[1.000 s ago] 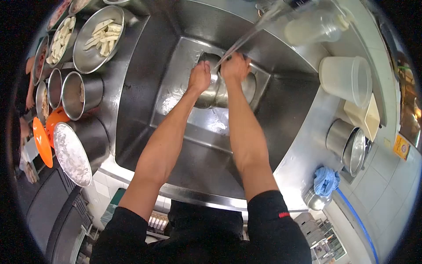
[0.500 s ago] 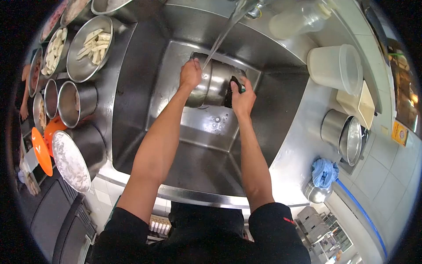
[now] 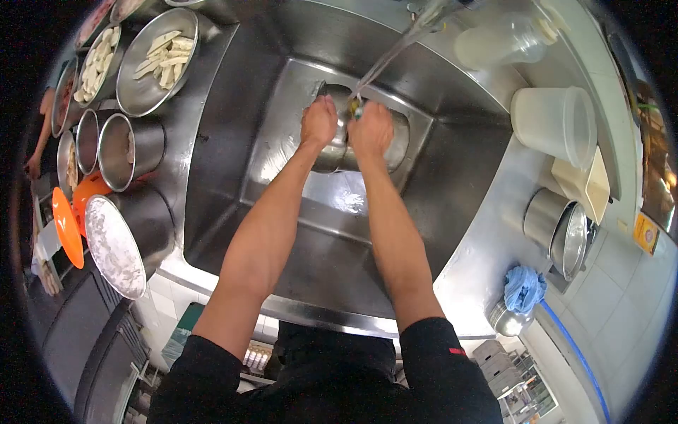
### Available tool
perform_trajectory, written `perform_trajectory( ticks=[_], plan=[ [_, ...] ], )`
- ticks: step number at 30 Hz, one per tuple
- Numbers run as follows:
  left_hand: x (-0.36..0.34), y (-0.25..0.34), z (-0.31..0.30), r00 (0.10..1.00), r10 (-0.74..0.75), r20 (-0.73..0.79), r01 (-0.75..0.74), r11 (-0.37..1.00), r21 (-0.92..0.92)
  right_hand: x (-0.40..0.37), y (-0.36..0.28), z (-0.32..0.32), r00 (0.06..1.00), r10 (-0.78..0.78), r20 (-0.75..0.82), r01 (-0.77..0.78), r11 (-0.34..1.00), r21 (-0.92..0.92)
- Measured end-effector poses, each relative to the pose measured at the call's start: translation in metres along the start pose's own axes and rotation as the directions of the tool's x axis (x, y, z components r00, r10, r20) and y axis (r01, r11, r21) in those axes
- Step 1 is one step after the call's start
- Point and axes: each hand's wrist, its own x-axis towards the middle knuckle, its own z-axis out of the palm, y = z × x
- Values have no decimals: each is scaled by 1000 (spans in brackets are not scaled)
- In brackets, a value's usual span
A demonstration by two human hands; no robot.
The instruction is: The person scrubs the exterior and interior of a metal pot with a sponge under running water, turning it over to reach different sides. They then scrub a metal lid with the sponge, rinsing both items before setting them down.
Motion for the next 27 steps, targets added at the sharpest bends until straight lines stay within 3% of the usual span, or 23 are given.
perform_trajectory(
  ticks=[3,5,7,9,12,13,15,16,17,19,22,25,26,27],
  plan=[
    [2,4,-7,997,-7,75,10,999,-45,-1,4,3,1000,-4,3,4,999,33],
    [-1,-5,0,999,44,24,-43,998,-35,42,5,12,995,-1,104,-1,1000,17],
    [-7,-9,0,999,46,2,-46,998,-30,42,2,14,976,108,188,-98,993,-61],
    [-4,-9,-1,997,69,17,-68,996,-50,12,10,19,983,-80,-167,98,989,106],
    [-1,-9,-1,997,68,42,-63,993,-103,-49,2,7,986,85,-141,-44,961,272],
    [0,-9,-1,996,56,64,-48,992,-120,-45,-2,9,986,80,-146,-39,962,269],
    [-3,-14,0,995,69,70,-56,984,-168,-40,-11,15,947,254,-199,-177,925,336],
    [-5,-19,0,994,77,76,-60,975,-212,-20,-11,24,939,176,-295,-69,938,339],
    [-8,-22,0,995,62,84,-44,978,-205,-2,-15,24,943,181,-279,-80,937,340],
    [-4,-22,0,991,83,106,-53,964,-261,23,-22,14,984,84,-160,-60,986,154],
    [-4,-16,-4,992,66,112,-31,957,-287,-24,-18,10,981,-33,-190,49,996,81],
    [-16,-19,-7,991,57,119,-19,953,-303,-17,-15,16,974,-57,-220,84,990,115],
    [-17,-21,-6,993,84,85,-55,951,-303,5,-12,19,994,-23,-107,32,996,85],
    [-22,-24,-4,993,107,55,-86,949,-303,23,-8,24,995,-15,-101,24,996,88]
  ],
)
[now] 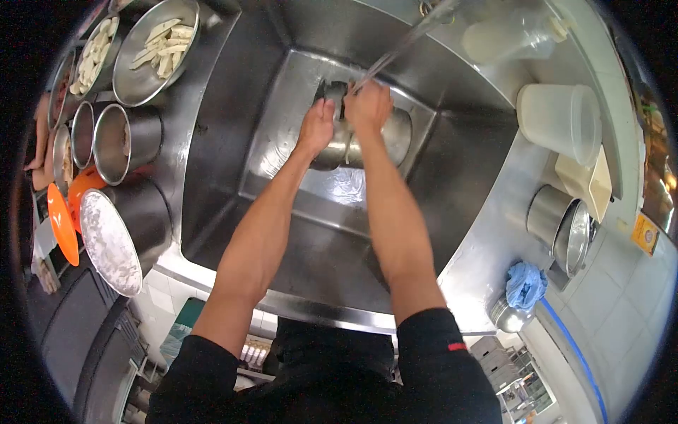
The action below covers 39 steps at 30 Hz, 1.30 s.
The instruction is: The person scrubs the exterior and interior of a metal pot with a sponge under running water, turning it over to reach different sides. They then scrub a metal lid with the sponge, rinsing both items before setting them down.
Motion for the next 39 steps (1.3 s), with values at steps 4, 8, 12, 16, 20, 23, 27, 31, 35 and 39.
perform_trajectory(
  ticks=[4,8,12,16,20,23,27,31,35,39],
  plan=[
    [3,8,0,999,-9,-31,11,995,95,3,15,0,997,66,48,-68,997,42],
    [7,7,0,997,-79,3,79,994,80,-69,6,-33,995,101,15,-101,995,19],
    [3,1,3,999,-23,-39,27,994,106,-39,14,-14,999,28,-26,-28,1000,6],
    [3,10,0,998,-63,-26,66,990,124,-20,14,-19,994,106,26,-106,994,0],
    [-13,-6,0,998,58,-2,-57,980,193,-58,20,-37,960,171,222,-216,957,194],
    [-17,-8,9,988,51,-143,-35,993,117,-15,35,-16,971,-36,237,8,993,117],
    [-45,-8,8,987,67,-146,-51,993,110,23,26,0,893,-3,450,-3,1000,13],
    [-39,-6,11,985,45,-168,-31,996,84,-22,17,-25,983,-53,174,51,999,19],
    [-16,-6,14,985,80,-156,-65,993,97,-89,30,-41,987,-149,53,144,985,91],
    [-9,-5,14,985,86,-151,-73,993,87,-95,32,-47,988,-152,38,146,980,138]
  ],
)
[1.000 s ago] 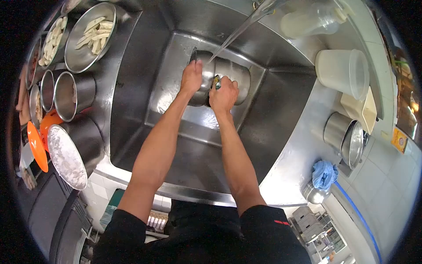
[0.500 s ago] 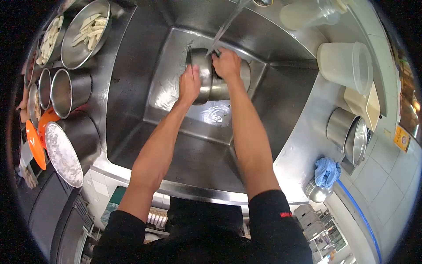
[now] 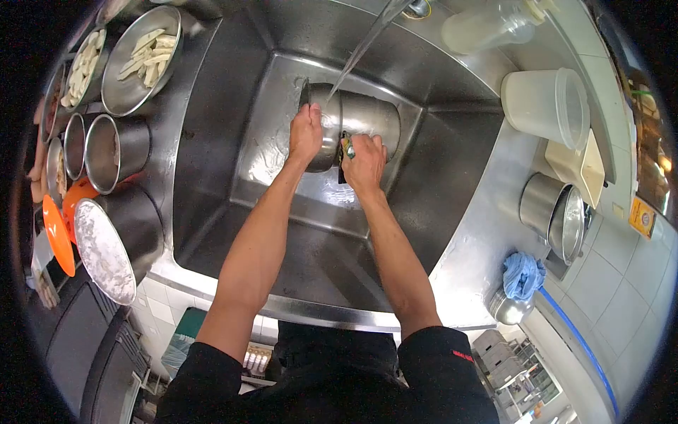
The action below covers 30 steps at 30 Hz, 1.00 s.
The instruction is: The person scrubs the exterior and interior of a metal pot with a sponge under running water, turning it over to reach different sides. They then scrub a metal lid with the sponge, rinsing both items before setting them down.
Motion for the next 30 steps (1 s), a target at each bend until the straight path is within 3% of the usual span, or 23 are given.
perform_trajectory(
  ticks=[7,9,10,11,13,15,17,19,22,23,26,28,30],
  plan=[
    [-22,-3,-8,997,-25,70,21,998,54,80,7,15,996,-28,83,35,995,-89],
    [-21,-6,-5,999,22,34,-23,998,51,94,-4,14,983,106,151,-88,989,-116],
    [-13,0,-4,999,-22,42,20,998,55,76,-2,18,999,-44,-10,42,986,-160],
    [-4,5,-4,997,-62,48,59,997,57,63,3,18,998,-59,-16,56,986,-155],
    [-5,7,-5,995,-86,55,82,995,63,34,-6,-2,973,151,174,-150,989,-18],
    [-7,8,-8,991,-102,88,99,994,36,58,0,8,978,133,159,-137,991,13],
    [-15,6,-7,991,-99,95,96,995,31,81,15,27,999,36,18,-36,999,-3],
    [-4,5,-9,994,-58,89,55,998,33,70,-1,16,997,81,-7,-81,996,-47],
    [1,2,-6,994,-23,110,18,999,49,25,-12,-1,965,235,118,-248,963,111],
    [-1,0,-5,994,-26,109,21,999,45,27,-8,-2,965,234,120,-247,963,106],
    [-14,-3,-8,995,-2,97,0,1000,20,63,12,9,995,42,89,-44,999,23],
    [-20,-2,-14,992,-8,122,6,1000,16,95,5,9,956,119,268,-93,990,-108],
    [-19,-4,-15,994,17,105,-20,999,28,116,11,24,957,80,278,-38,988,-151]
  ],
)
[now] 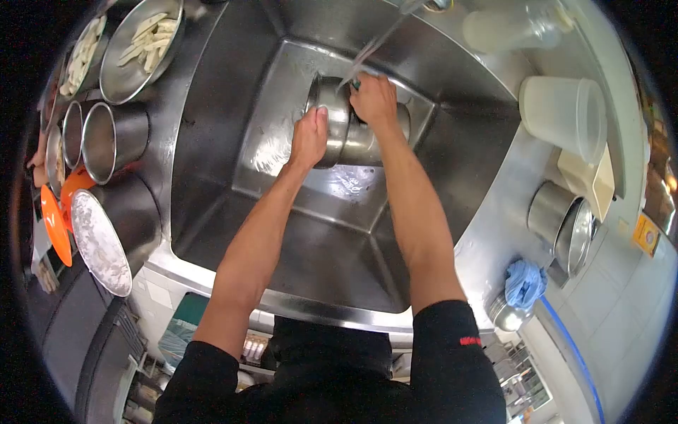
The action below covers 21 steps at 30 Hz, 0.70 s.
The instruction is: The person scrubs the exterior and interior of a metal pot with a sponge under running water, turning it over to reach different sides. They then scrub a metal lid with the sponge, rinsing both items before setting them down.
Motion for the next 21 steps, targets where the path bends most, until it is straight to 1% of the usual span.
perform_trajectory(
  ticks=[1,2,4,5,6,7,8,9,11,12,13,15,16,17,18,19,20,21],
  plan=[
    [-4,3,1,1000,11,-20,-11,1000,1,5,3,1,999,-43,20,44,997,-70],
    [-3,6,0,1000,-1,-13,1,1000,-7,11,5,2,999,-34,16,35,997,-73],
    [-6,8,1,1000,5,-17,-5,1000,-10,25,-3,-1,988,37,151,4,965,-263],
    [-7,8,-1,1000,2,-25,-2,1000,-4,23,-5,-3,989,39,143,0,965,-261],
    [-8,8,-1,999,-32,-14,32,999,9,18,-7,-1,998,28,61,-11,966,-257],
    [-9,5,0,999,-30,-10,30,999,15,8,-10,1,1000,19,-15,-22,967,-253],
    [-10,2,2,1000,-14,-27,14,1000,0,-7,-10,1,998,59,-20,-62,978,-201],
    [-9,0,4,999,4,-43,-4,1000,-15,-24,-13,-1,998,62,-21,-65,978,-200],
    [-12,-2,5,999,8,-48,-9,1000,-10,-50,-18,-2,995,35,-92,-50,984,-169],
    [-16,-4,4,999,-1,-43,-1,1000,-27,-47,-18,-2,997,68,-35,-72,988,-135],
    [-24,-5,3,1000,-11,-26,10,999,-40,-37,-17,0,997,66,-32,-69,989,-133],
    [-36,-6,6,999,-35,-6,35,998,-49,-3,-11,7,999,16,-28,-22,977,-213],
    [-35,-5,8,998,-51,-29,49,996,-73,3,-12,12,996,-28,-81,10,976,-216],
    [-30,-4,9,996,-61,-58,55,994,-99,1,-11,14,996,-26,-87,8,978,-211],
    [-27,-3,10,995,-42,-86,33,994,-99,-12,-14,10,992,11,-127,-32,986,-161],
    [-22,-2,9,995,-46,-89,36,994,-107,-24,-15,6,986,47,-163,-66,991,-117],
    [-18,-1,8,996,-26,-80,19,996,-82,-40,-16,5,980,29,-199,-53,992,-117],
    [-13,1,7,998,-3,-69,-1,998,-58,-60,-17,3,980,33,-195,-54,993,-105]
  ],
)
